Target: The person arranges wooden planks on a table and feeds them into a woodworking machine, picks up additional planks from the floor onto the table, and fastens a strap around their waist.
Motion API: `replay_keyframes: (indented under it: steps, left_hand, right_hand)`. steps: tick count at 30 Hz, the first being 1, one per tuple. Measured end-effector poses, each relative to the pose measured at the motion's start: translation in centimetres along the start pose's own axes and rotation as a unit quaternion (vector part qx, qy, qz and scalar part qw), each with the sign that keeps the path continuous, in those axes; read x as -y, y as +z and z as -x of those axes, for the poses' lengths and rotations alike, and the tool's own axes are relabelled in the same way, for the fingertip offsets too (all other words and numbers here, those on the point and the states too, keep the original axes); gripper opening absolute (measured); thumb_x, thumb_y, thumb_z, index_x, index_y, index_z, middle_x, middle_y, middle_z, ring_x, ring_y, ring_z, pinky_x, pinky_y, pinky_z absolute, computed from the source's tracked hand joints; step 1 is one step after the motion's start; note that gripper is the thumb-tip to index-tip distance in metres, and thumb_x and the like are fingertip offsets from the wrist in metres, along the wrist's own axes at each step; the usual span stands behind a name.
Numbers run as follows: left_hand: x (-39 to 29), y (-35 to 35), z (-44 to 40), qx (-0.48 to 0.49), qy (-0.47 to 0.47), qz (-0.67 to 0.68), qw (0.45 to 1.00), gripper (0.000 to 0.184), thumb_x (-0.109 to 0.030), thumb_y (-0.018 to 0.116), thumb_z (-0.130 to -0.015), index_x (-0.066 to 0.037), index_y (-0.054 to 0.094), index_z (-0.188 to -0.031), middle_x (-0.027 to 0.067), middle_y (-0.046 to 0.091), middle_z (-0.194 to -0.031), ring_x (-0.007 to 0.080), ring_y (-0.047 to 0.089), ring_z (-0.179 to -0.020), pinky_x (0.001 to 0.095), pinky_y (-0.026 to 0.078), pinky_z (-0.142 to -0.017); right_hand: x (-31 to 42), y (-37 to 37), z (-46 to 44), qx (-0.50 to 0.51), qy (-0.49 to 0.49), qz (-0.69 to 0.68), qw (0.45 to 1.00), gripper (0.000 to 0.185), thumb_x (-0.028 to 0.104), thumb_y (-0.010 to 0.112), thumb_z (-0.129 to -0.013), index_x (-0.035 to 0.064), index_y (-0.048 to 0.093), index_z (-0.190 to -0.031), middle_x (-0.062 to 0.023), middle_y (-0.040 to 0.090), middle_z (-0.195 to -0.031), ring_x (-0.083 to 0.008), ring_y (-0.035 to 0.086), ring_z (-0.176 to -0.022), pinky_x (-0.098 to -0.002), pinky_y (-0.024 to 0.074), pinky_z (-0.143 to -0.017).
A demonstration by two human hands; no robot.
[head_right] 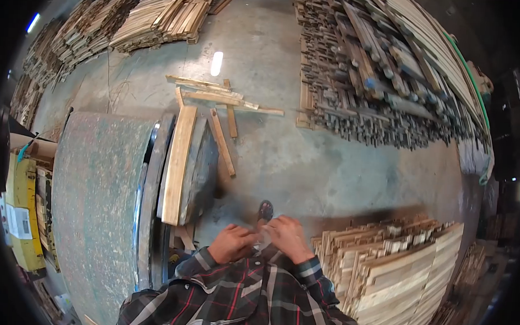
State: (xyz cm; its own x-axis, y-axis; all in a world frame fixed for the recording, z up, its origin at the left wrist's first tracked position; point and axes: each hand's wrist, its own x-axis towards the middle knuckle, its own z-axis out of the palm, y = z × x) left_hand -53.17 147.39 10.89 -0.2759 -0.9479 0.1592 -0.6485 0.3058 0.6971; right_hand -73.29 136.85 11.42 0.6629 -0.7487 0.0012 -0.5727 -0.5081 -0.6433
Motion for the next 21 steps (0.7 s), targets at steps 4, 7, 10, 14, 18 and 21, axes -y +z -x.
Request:
replay_keyframes:
  steps: [4, 7, 10, 14, 18, 21]
  left_hand:
    - [3.1, -0.7, -9.5, 0.009, -0.064, -0.040, 0.997, 0.031, -0.020, 0.065, -0.092, -0.017, 0.069, -0.122, 0.0058, 0.069, -0.098, 0.0259, 0.066, -0.092, 0.0398, 0.046, -0.081]
    - [7.0, -1.6, -15.4, -0.040, -0.109, -0.019, 0.993, 0.029, -0.020, 0.064, -0.094, -0.016, 0.069, -0.122, 0.0065, 0.070, -0.098, 0.0268, 0.067, -0.092, 0.0406, 0.046, -0.081]
    - [13.0, -1.1, -21.6, -0.100, -0.167, 0.055, 0.979, 0.023, -0.021, 0.064, -0.094, -0.015, 0.072, -0.115, 0.0096, 0.070, -0.093, 0.0288, 0.067, -0.088, 0.0438, 0.046, -0.077]
    - [24.6, 1.2, -31.3, -0.228, -0.285, 0.231, 0.902, 0.022, -0.022, 0.065, -0.096, -0.010, 0.073, -0.112, 0.0145, 0.071, -0.090, 0.0307, 0.067, -0.078, 0.0429, 0.053, -0.072]
    - [42.7, 7.7, -38.2, -0.331, -0.471, 0.335, 0.746, 0.022, -0.022, 0.065, -0.098, -0.009, 0.074, -0.113, 0.0145, 0.074, -0.091, 0.0243, 0.068, -0.078, 0.0373, 0.054, -0.074]
    - [54.4, 9.6, -37.7, -0.369, -0.569, 0.215, 0.703, 0.024, -0.025, 0.066, -0.094, -0.011, 0.075, -0.111, 0.0162, 0.076, -0.097, 0.0328, 0.073, -0.095, 0.0420, 0.056, -0.086]
  right_hand:
    - [-4.9, -5.5, -7.4, 0.017, 0.085, 0.023, 0.996, 0.015, 0.022, 0.070, -0.092, 0.0092, 0.073, -0.098, -0.0124, 0.070, -0.091, -0.0359, 0.068, -0.085, -0.0463, 0.0525, -0.079]
    - [-7.5, -6.4, -15.0, 0.044, 0.081, 0.013, 0.996, 0.021, 0.021, 0.070, -0.092, 0.0082, 0.071, -0.109, -0.0139, 0.070, -0.099, -0.0374, 0.067, -0.093, -0.0460, 0.0522, -0.082]
    - [-9.2, -6.1, -23.3, 0.065, 0.046, 0.008, 0.997, 0.028, 0.018, 0.069, -0.092, 0.0085, 0.067, -0.118, -0.0147, 0.069, -0.107, -0.0372, 0.067, -0.097, -0.0456, 0.0524, -0.083]
    - [-10.8, -5.1, -35.0, 0.069, 0.044, -0.021, 0.996, 0.037, 0.016, 0.068, -0.093, 0.0077, 0.063, -0.129, -0.0161, 0.067, -0.118, -0.0356, 0.067, -0.098, -0.0443, 0.0531, -0.085]
    - [-14.2, -3.0, -47.2, 0.066, 0.095, -0.001, 0.993, 0.041, 0.016, 0.068, -0.095, 0.0051, 0.061, -0.133, -0.0171, 0.066, -0.125, -0.0329, 0.067, -0.098, -0.0420, 0.0535, -0.086]
    - [-18.5, 0.4, -56.2, 0.059, 0.096, -0.045, 0.993, 0.040, 0.016, 0.067, -0.096, 0.0033, 0.061, -0.133, -0.0174, 0.066, -0.125, -0.0311, 0.068, -0.099, -0.0408, 0.0536, -0.084]
